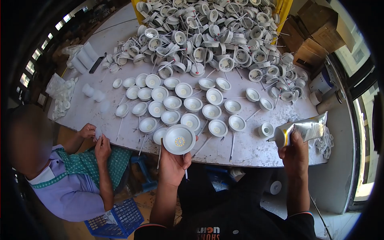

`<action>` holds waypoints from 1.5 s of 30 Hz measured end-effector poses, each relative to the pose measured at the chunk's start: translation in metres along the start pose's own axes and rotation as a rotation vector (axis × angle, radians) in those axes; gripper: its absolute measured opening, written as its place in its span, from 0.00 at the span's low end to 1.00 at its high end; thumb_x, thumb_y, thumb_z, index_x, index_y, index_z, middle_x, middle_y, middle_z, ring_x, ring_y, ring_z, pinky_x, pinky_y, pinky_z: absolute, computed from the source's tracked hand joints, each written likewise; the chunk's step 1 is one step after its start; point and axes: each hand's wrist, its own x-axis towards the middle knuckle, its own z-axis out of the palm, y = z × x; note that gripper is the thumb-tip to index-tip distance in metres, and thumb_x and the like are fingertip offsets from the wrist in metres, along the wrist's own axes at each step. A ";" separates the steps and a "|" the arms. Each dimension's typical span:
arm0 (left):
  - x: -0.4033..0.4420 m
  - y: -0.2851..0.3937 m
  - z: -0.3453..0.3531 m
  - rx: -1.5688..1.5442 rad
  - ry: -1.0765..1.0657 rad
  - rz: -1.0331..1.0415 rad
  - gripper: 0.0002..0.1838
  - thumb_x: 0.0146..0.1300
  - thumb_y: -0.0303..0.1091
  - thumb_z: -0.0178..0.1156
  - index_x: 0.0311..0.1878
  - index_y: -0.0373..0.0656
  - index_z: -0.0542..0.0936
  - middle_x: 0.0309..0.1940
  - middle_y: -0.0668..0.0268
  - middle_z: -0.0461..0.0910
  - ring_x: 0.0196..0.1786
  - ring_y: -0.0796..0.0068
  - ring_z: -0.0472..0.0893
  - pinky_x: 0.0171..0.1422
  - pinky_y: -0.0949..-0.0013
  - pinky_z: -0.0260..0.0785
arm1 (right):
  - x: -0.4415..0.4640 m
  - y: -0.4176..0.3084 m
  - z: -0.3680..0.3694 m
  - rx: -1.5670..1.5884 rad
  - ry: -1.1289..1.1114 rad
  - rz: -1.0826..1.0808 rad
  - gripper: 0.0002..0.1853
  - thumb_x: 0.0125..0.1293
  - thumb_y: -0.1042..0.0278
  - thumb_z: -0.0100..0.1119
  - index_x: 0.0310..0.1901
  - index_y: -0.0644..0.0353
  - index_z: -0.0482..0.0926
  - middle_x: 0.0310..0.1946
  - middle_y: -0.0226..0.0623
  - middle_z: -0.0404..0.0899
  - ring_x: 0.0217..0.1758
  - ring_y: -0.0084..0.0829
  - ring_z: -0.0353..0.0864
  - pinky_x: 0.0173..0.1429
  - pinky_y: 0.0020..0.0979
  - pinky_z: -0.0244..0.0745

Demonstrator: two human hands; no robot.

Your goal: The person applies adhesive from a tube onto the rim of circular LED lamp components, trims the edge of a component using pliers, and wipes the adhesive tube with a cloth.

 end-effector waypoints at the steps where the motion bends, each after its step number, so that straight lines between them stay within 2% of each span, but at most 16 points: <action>1: 0.000 0.003 -0.002 -0.001 0.006 0.006 0.29 0.66 0.55 0.29 0.57 0.42 0.63 0.52 0.47 0.68 0.22 0.80 0.66 0.18 0.81 0.56 | 0.001 0.002 0.000 0.000 -0.009 0.010 0.17 0.54 0.59 0.59 0.37 0.63 0.70 0.25 0.33 0.74 0.20 0.21 0.72 0.18 0.20 0.68; 3: 0.001 0.008 -0.006 0.027 0.138 0.015 0.27 0.66 0.56 0.32 0.51 0.42 0.66 0.40 0.59 0.74 0.24 0.79 0.70 0.18 0.80 0.55 | 0.003 0.005 0.004 -0.003 -0.014 0.010 0.17 0.54 0.59 0.59 0.38 0.63 0.70 0.26 0.33 0.74 0.20 0.21 0.72 0.18 0.20 0.68; 6: 0.001 0.013 -0.010 0.094 0.240 0.084 0.25 0.65 0.55 0.36 0.49 0.43 0.66 0.36 0.62 0.73 0.27 0.78 0.70 0.21 0.79 0.57 | 0.005 0.010 0.005 -0.013 -0.022 0.013 0.17 0.54 0.60 0.58 0.39 0.62 0.69 0.27 0.33 0.74 0.21 0.20 0.72 0.19 0.20 0.68; 9: -0.001 0.017 -0.016 0.112 0.290 0.138 0.22 0.65 0.53 0.40 0.48 0.43 0.66 0.35 0.65 0.71 0.30 0.77 0.69 0.25 0.77 0.57 | 0.006 0.014 0.009 -0.014 -0.018 0.046 0.17 0.54 0.60 0.58 0.39 0.62 0.69 0.27 0.32 0.73 0.21 0.20 0.71 0.19 0.20 0.68; 12: -0.001 0.020 -0.027 0.080 0.278 0.138 0.21 0.65 0.52 0.42 0.48 0.43 0.66 0.37 0.65 0.70 0.31 0.76 0.69 0.26 0.76 0.57 | 0.007 0.015 0.016 -0.030 0.002 0.066 0.16 0.54 0.60 0.59 0.39 0.61 0.69 0.27 0.31 0.73 0.21 0.20 0.71 0.20 0.21 0.68; 22: 0.001 0.021 -0.028 0.055 0.315 0.142 0.22 0.65 0.53 0.41 0.48 0.43 0.66 0.36 0.66 0.70 0.30 0.77 0.69 0.25 0.77 0.57 | 0.011 0.020 0.020 -0.043 -0.027 0.063 0.15 0.54 0.60 0.59 0.36 0.62 0.70 0.25 0.32 0.73 0.21 0.20 0.72 0.19 0.21 0.68; 25: 0.000 0.019 -0.024 0.017 0.249 0.097 0.22 0.64 0.54 0.41 0.47 0.43 0.66 0.33 0.66 0.70 0.29 0.78 0.69 0.23 0.78 0.57 | 0.011 0.022 0.021 -0.040 -0.029 0.068 0.14 0.55 0.60 0.58 0.36 0.62 0.71 0.25 0.32 0.73 0.21 0.20 0.72 0.19 0.21 0.68; 27: -0.001 0.015 -0.020 0.009 0.234 -0.015 0.24 0.64 0.56 0.40 0.46 0.43 0.67 0.29 0.67 0.71 0.26 0.79 0.69 0.20 0.79 0.56 | 0.011 0.021 0.023 -0.043 -0.031 0.070 0.15 0.56 0.60 0.57 0.37 0.64 0.71 0.24 0.33 0.73 0.21 0.20 0.72 0.19 0.21 0.68; 30: -0.001 0.008 0.000 0.062 0.251 -0.018 0.27 0.63 0.58 0.37 0.47 0.43 0.68 0.28 0.65 0.73 0.23 0.77 0.70 0.16 0.80 0.58 | 0.010 0.022 0.023 -0.064 -0.084 0.064 0.14 0.57 0.62 0.56 0.36 0.65 0.72 0.25 0.34 0.73 0.20 0.22 0.72 0.20 0.22 0.69; 34: -0.004 -0.005 0.032 0.051 0.240 -0.087 0.29 0.63 0.59 0.35 0.48 0.41 0.68 0.28 0.62 0.74 0.23 0.75 0.72 0.17 0.79 0.62 | 0.008 0.024 0.027 0.024 -0.116 0.091 0.13 0.57 0.64 0.58 0.37 0.66 0.72 0.27 0.35 0.74 0.25 0.25 0.75 0.22 0.24 0.69; 36: -0.010 -0.013 0.043 0.016 0.068 -0.156 0.31 0.63 0.59 0.35 0.47 0.36 0.69 0.29 0.58 0.76 0.28 0.72 0.76 0.22 0.76 0.65 | 0.007 0.028 0.033 0.044 -0.091 0.055 0.15 0.56 0.64 0.58 0.40 0.66 0.71 0.29 0.36 0.75 0.27 0.26 0.76 0.24 0.24 0.70; 38: -0.013 -0.025 0.051 -0.010 -0.038 -0.192 0.31 0.63 0.58 0.39 0.49 0.34 0.66 0.31 0.56 0.75 0.27 0.71 0.76 0.23 0.75 0.67 | 0.007 0.032 0.035 0.079 -0.130 0.005 0.22 0.57 0.65 0.58 0.50 0.68 0.67 0.33 0.39 0.75 0.30 0.26 0.76 0.26 0.24 0.71; 40: -0.016 -0.033 0.063 0.106 -0.128 -0.103 0.33 0.60 0.58 0.43 0.52 0.34 0.62 0.35 0.54 0.74 0.27 0.71 0.76 0.24 0.75 0.69 | 0.005 0.029 0.041 -0.002 -0.142 -0.039 0.24 0.57 0.66 0.57 0.53 0.66 0.64 0.45 0.44 0.72 0.31 0.27 0.75 0.26 0.24 0.70; 41: -0.016 -0.033 0.067 0.137 -0.192 -0.105 0.37 0.57 0.60 0.48 0.55 0.33 0.58 0.38 0.53 0.73 0.30 0.70 0.77 0.25 0.74 0.70 | 0.005 0.030 0.041 -0.005 -0.127 -0.049 0.24 0.57 0.66 0.57 0.53 0.66 0.64 0.45 0.44 0.72 0.31 0.27 0.75 0.26 0.24 0.70; 43: -0.018 -0.037 0.075 0.154 -0.196 -0.110 0.38 0.56 0.60 0.49 0.55 0.33 0.58 0.39 0.53 0.73 0.31 0.70 0.77 0.25 0.74 0.71 | 0.003 0.032 0.039 0.008 -0.158 -0.056 0.26 0.56 0.70 0.57 0.55 0.65 0.62 0.52 0.46 0.68 0.34 0.29 0.76 0.29 0.25 0.72; 45: -0.021 -0.041 0.080 0.171 -0.193 -0.112 0.39 0.55 0.60 0.50 0.55 0.32 0.57 0.40 0.53 0.72 0.33 0.70 0.78 0.25 0.74 0.72 | 0.002 0.034 0.037 -0.019 -0.164 -0.084 0.26 0.55 0.72 0.57 0.55 0.64 0.62 0.53 0.45 0.68 0.36 0.29 0.76 0.30 0.25 0.72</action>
